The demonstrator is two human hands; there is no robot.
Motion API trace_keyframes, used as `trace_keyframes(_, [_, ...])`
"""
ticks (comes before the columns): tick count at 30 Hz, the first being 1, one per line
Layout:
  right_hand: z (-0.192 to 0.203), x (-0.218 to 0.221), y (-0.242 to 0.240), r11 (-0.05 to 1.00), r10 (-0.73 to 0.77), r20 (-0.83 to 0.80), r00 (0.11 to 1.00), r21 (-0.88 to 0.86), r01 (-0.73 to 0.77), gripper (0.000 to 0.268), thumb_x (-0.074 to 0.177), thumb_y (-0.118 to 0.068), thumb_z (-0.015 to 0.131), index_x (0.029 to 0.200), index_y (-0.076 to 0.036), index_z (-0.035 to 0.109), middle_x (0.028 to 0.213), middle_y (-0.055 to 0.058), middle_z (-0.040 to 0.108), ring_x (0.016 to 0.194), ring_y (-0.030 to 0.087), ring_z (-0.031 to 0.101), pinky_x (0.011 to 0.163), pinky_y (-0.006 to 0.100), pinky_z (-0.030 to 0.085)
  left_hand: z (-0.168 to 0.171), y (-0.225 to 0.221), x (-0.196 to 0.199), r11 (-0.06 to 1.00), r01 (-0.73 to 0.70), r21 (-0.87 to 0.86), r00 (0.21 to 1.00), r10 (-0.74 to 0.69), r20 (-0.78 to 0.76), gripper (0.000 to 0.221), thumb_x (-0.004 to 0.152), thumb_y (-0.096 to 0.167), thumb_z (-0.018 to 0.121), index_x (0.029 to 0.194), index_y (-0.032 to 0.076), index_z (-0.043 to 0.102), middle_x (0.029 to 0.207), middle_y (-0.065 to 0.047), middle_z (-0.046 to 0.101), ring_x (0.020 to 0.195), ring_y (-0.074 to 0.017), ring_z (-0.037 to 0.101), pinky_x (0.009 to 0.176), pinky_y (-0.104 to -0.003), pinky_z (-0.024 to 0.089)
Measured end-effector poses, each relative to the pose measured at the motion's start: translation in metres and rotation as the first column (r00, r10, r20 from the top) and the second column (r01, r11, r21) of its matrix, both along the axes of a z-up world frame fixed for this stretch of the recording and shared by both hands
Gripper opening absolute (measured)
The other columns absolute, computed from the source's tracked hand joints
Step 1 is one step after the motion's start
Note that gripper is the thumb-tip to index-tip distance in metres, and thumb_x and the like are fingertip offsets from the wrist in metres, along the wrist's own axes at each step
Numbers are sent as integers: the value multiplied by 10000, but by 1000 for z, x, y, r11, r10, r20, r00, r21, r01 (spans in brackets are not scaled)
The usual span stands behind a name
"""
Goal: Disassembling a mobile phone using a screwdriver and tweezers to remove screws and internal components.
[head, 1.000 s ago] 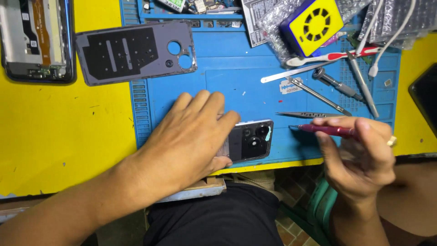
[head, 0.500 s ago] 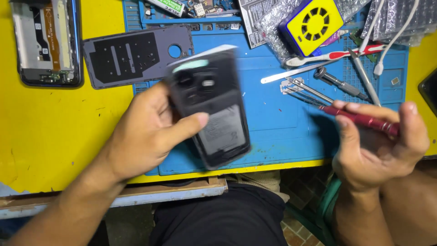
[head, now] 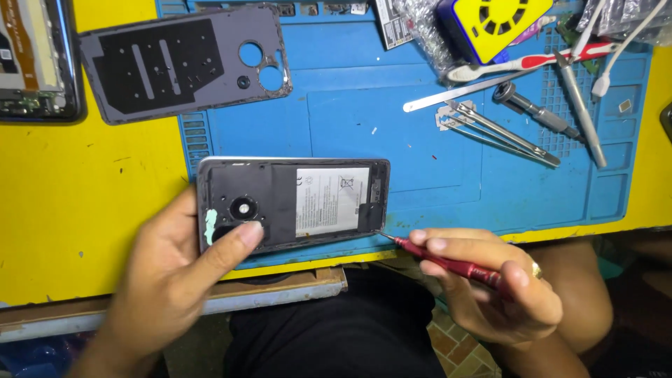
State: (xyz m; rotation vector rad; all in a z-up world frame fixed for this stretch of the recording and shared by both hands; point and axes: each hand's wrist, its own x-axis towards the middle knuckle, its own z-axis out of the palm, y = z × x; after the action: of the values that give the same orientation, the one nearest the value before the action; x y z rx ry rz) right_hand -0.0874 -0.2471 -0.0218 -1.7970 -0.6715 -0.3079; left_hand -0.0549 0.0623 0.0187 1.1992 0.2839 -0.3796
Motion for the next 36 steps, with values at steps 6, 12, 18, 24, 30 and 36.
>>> trace_keyframes(6, [-2, 5, 1, 998, 55, 42, 998, -45, -53, 927, 857, 197, 699, 1581, -161, 244, 1116, 259, 646, 1035, 388, 764, 959, 497, 735, 27, 20, 16, 821, 306, 482, 950, -228, -214, 1110, 652, 20, 820, 1617, 142, 285, 1389, -154, 728, 1253, -182, 735, 1080, -327, 530])
trace_keyframes(12, [-1, -4, 2, 996, 42, -38, 998, -83, -45, 705, 886, 205, 726, 1430, -30, 345, 1159, 247, 684, 1109, 316, 775, 1028, 424, 743, 11, 33, 15, 299, 450, 841, 851, -428, -303, 1165, 601, 335, 973, 1622, 313, 412, 526, -38, 663, 458, -177, 578, 570, -298, 542])
trace_keyframes(18, [12, 4, 6, 989, 35, 12, 999, -146, -33, 727, 928, 172, 670, 1480, -153, 326, 1134, 272, 672, 1063, 381, 781, 974, 482, 751, -7, 41, 14, -23, 200, 980, 762, -625, -170, 1025, 620, 632, 881, 1516, 255, 555, 755, 72, 631, 539, -224, 638, 566, -486, 558])
trace_keyframes(24, [23, 17, 5, 966, 133, 86, 987, -234, -110, 654, 917, 29, 847, 1377, -160, 422, 1136, 222, 643, 1031, 360, 751, 990, 513, 757, -10, 43, 14, -32, 185, 982, 755, -635, -163, 1068, 621, 638, 871, 1558, 257, 527, 770, 69, 647, 617, -221, 656, 597, -482, 552])
trace_keyframes(30, [38, 16, 9, 963, 202, -479, 854, -60, -261, 364, 948, -136, 504, 1185, 122, 600, 1181, 266, 707, 1252, 437, 699, 1102, 488, 633, -3, 42, 20, -85, 228, 970, 724, -651, -227, 1085, 646, 662, 836, 1580, 235, 485, 786, 56, 675, 644, -259, 691, 608, -506, 579])
trace_keyframes(36, [25, 12, 13, 974, 153, -37, 988, -161, -157, 555, 1052, 134, 517, 1482, -180, 360, 1178, 236, 662, 1125, 403, 775, 1033, 507, 766, 4, 33, 21, -53, -37, 998, 687, -727, -13, 899, 758, 708, 799, 1478, 192, 644, 822, 19, 584, 617, -252, 619, 548, -471, 532])
